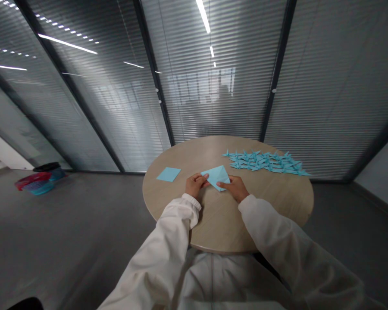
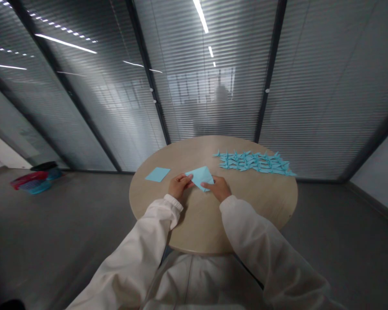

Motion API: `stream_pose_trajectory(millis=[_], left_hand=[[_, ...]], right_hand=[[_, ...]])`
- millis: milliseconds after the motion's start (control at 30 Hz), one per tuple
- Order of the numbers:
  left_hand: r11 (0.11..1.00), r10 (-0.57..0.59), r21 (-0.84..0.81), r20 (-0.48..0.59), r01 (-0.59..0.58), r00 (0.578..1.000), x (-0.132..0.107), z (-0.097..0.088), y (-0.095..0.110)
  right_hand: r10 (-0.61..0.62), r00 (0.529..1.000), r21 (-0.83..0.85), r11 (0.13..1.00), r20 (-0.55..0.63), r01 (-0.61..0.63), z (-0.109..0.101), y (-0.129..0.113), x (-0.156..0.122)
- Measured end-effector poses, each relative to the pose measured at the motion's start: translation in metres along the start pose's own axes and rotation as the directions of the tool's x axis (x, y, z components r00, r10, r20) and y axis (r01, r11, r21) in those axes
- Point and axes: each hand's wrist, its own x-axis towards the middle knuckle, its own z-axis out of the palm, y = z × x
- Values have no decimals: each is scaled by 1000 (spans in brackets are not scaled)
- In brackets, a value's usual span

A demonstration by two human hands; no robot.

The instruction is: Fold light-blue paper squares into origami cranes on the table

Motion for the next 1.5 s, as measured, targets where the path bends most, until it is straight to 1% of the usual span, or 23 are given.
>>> stream_pose_trajectory(millis=[233,467,767,900,1067,1200,1267,1333,1400,1500], left_hand=[[1000,-4,3,-39,4,999,2,0,0],[999,-32,-46,-73,28,997,1,1,2],[998,-29,-50,-63,25,998,4,-3,-1],[1000,14,-14,-59,-15,998,5,-4,-2],[996,85,44,-50,-82,995,1,-2,2],[990,130,65,-46,-127,990,-1,-1,3],[990,134,56,-35,-132,990,0,-1,1],[992,120,35,-19,-119,993,1,-2,0],[997,76,29,6,-76,997,3,-2,-1],[997,-4,73,56,0,998,4,-2,-2]], right_hand=[[19,1000,-10,1000,15,-19,-1,-1,0],[40,999,21,999,14,-40,0,-5,-1],[12,1000,-49,999,4,-12,-4,4,2],[13,1000,-62,998,-1,-13,-4,6,3],[20,1000,-64,998,-10,-21,-3,3,2],[10,1000,-74,997,-3,-11,-2,1,2],[8,1000,-91,996,-9,-9,-3,2,3],[9,1000,-100,995,-18,-11,-3,4,4],[5,1000,-99,995,-22,-7,-3,5,4],[-3,1000,-79,997,-24,1,-3,4,4]])
